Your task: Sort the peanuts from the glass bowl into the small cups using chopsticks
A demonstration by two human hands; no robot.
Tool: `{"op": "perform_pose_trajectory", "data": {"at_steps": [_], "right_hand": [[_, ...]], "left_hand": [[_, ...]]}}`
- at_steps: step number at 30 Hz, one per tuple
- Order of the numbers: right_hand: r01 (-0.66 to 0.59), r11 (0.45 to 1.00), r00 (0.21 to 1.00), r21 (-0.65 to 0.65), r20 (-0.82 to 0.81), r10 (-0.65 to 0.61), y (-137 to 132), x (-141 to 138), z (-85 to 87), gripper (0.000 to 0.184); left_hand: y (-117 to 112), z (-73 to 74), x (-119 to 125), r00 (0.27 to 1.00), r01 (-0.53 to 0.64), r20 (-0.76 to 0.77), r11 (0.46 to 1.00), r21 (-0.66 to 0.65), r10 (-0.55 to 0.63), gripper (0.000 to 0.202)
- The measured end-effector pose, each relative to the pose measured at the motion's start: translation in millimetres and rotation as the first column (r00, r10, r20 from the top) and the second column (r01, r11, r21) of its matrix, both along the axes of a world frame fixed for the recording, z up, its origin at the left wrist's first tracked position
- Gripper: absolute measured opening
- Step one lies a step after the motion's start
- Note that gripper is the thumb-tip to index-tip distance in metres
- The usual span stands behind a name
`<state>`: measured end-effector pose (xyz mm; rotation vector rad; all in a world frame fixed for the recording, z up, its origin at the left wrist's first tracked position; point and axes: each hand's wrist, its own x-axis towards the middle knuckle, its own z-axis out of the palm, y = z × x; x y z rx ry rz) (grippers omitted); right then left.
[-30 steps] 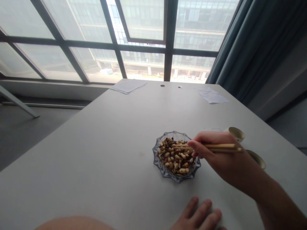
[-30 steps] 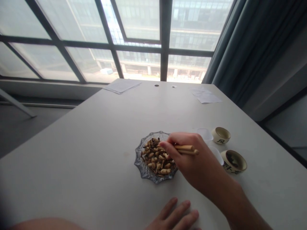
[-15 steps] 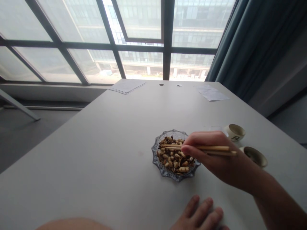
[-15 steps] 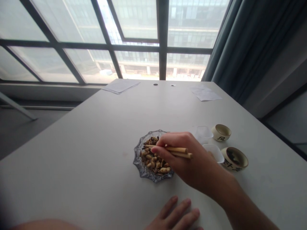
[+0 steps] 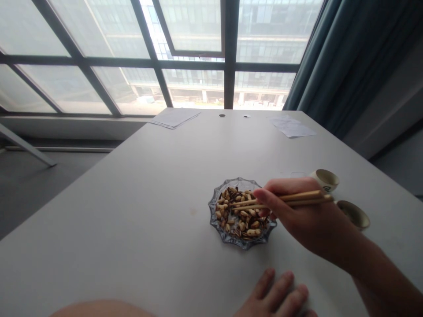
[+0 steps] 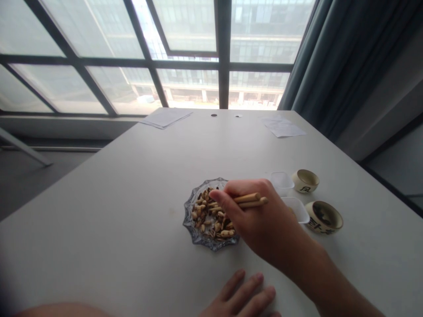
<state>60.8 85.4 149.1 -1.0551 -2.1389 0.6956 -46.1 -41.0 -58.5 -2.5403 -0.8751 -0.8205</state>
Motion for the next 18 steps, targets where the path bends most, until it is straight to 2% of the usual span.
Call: {"op": "perform_pose_trajectory", "data": {"at_steps": [3, 6, 9, 13, 15, 18], "right_hand": [[0.085, 0.994, 0.996, 0.073, 0.029, -0.087, -1.2, 5.6, 5.3, 0.048], [0.117, 0.983, 0.99, 0.143, 0.066, -0.127, -2.7, 5.7, 6.3, 0.052], [0.073, 0.993, 0.993, 0.095, 0.087, -0.081, -3.6, 0.2, 2.0, 0.053], [-0.048, 0.999, 0.998, -0.019, 0.048, 0.049, -4.5, -3.1, -1.5, 0.048], [-0.032, 0.999, 0.999, -0.001, 0.016, 0.032, -4.9, -0.4, 0.6, 0.045], [0.073, 0.996, 0.997, 0.053, 0.024, -0.075, -5.7, 4.1, 5.2, 0.048]], "left_hand": [[0.4, -0.2, -0.9, 1.0, 0.0, 0.012, 1.0, 0.002, 0.0, 0.025], [1.0, -1.9, -3.8, 0.998, 0.029, -0.046, 0.999, -0.034, -0.03, 0.026], [1.5, -1.6, -6.6, 0.993, 0.049, -0.101, 0.997, -0.066, -0.056, 0.026], [1.8, 2.9, -6.2, 0.999, 0.028, -0.021, 0.999, -0.022, -0.028, 0.026], [1.9, 4.9, -4.3, 1.0, 0.01, 0.03, 1.0, -0.005, -0.01, 0.025], [2.4, 5.9, -1.8, 0.997, -0.016, 0.073, 1.0, 0.0, 0.016, 0.025]]}}
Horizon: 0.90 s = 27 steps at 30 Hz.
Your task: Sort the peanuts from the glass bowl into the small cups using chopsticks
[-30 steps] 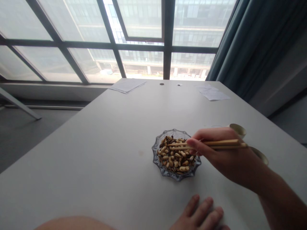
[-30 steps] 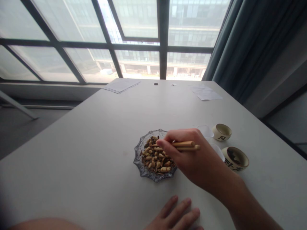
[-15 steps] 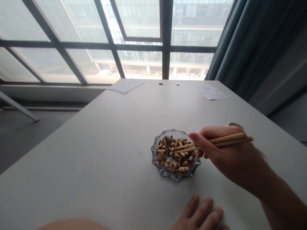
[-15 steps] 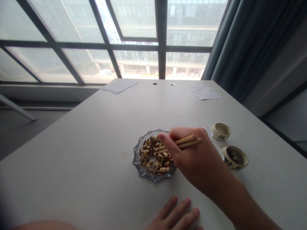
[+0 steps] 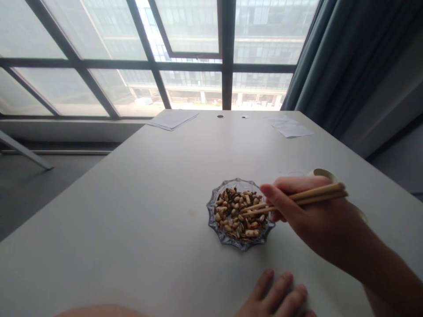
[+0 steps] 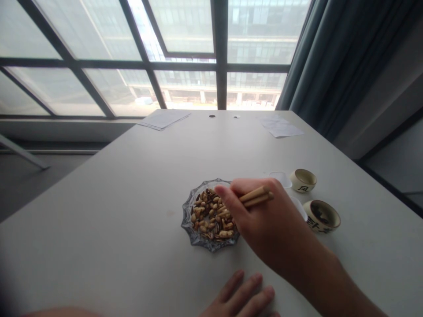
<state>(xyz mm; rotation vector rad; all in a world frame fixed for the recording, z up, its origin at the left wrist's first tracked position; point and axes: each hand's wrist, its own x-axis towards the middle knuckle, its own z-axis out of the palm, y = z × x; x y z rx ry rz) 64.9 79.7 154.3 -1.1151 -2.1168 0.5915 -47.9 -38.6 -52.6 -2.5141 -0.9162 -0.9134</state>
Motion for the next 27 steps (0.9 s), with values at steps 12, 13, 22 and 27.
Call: {"op": "perform_pose_trajectory", "data": {"at_steps": [12, 13, 22, 27], "right_hand": [[0.055, 0.999, 0.998, 0.002, 0.006, -0.055, 0, -2, 0.5, 0.048], [0.067, 0.998, 0.998, 0.001, 0.02, -0.067, 0, -1, 0.8, 0.049], [-0.006, 0.999, 0.999, -0.048, 0.033, 0.007, -2, -4, -1.7, 0.047], [0.002, 0.998, 0.997, -0.067, 0.079, 0.003, 3, -3, -3.7, 0.048]], "left_hand": [[1, 0.6, -2, 1.0, 0.01, -0.006, 1.0, 0.014, -0.01, 0.022], [1, -0.9, -3, 1.0, 0.014, -0.022, 1.0, 0.01, -0.014, 0.023], [2, -2.9, 2, 0.998, 0.001, 0.06, 0.999, 0.044, -0.003, 0.023], [5, 2.7, 6, 0.992, -0.016, 0.127, 0.997, 0.072, 0.007, 0.027]]}}
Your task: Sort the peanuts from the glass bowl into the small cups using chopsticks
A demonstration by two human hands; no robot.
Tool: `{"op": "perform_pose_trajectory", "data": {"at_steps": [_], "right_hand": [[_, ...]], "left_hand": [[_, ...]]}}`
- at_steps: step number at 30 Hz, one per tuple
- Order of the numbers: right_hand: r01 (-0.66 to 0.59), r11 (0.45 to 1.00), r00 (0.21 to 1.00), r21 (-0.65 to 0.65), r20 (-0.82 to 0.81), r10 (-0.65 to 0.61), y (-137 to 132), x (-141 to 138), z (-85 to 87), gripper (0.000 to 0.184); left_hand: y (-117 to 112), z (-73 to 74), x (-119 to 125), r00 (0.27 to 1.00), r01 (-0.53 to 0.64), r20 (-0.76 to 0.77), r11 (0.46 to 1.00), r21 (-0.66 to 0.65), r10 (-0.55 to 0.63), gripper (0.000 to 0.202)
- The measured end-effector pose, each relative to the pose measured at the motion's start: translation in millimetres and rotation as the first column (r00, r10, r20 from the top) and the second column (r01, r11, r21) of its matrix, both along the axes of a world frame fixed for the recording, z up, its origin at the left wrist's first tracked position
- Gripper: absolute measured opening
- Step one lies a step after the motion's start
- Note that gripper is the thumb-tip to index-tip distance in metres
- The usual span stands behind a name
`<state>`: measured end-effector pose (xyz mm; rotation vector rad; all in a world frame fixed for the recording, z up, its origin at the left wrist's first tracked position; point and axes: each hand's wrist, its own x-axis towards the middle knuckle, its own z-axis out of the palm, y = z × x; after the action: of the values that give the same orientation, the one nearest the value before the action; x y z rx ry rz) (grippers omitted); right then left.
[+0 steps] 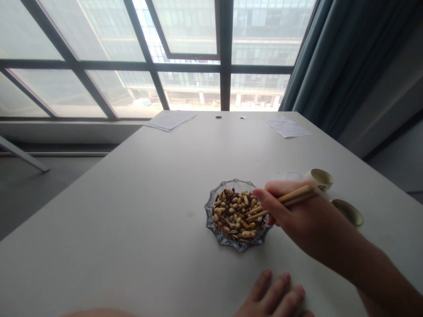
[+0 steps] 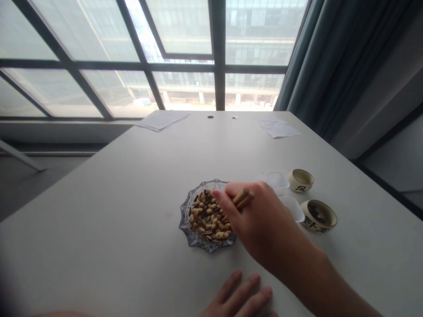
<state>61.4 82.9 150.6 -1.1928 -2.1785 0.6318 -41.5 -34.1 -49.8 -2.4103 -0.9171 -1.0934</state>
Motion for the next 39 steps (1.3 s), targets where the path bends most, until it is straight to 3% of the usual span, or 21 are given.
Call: {"op": "perform_pose_trajectory", "data": {"at_steps": [3, 8, 15, 19, 25, 30, 35, 39], "right_hand": [[-0.073, 0.996, 0.997, -0.047, -0.028, 0.072, 3, -1, -4.2, 0.044], [0.041, 0.997, 0.995, 0.059, -0.091, -0.036, 6, 3, -5.9, 0.043], [-0.066, 0.997, 0.997, 0.043, -0.028, 0.067, 3, 3, -5.5, 0.044], [-0.008, 0.996, 0.997, 0.085, -0.073, 0.014, 6, 3, -6.2, 0.042], [-0.189, 0.982, 0.981, -0.025, -0.045, 0.188, 8, 1, -8.2, 0.045], [-0.055, 0.998, 0.993, 0.035, -0.098, 0.059, 9, 4, -5.6, 0.043], [-0.197, 0.978, 0.977, -0.07, -0.092, 0.191, 14, 2, -7.4, 0.035], [-0.1, 0.994, 0.993, -0.047, -0.068, 0.097, 14, 6, -4.2, 0.043]], "left_hand": [[0, 0.6, -1, 1.0, 0.002, -0.004, 1.0, 0.004, -0.002, 0.028], [0, -0.7, -1, 1.0, 0.009, -0.008, 1.0, 0.0, -0.009, 0.028], [2, 0.9, 0, 1.0, 0.016, 0.01, 1.0, 0.008, -0.016, 0.029], [2, 2.4, 0, 1.0, 0.016, 0.005, 1.0, 0.009, -0.016, 0.029], [1, 3.9, 2, 0.999, 0.002, 0.032, 1.0, 0.002, -0.003, 0.029], [1, -0.2, 2, 0.999, 0.0, 0.044, 1.0, 0.013, 0.0, 0.028], [-1, -8.3, 1, 1.0, 0.004, -0.015, 1.0, 0.001, -0.004, 0.025], [-3, -15.5, 0, 0.999, -0.002, -0.043, 1.0, 0.012, 0.002, 0.023]]}}
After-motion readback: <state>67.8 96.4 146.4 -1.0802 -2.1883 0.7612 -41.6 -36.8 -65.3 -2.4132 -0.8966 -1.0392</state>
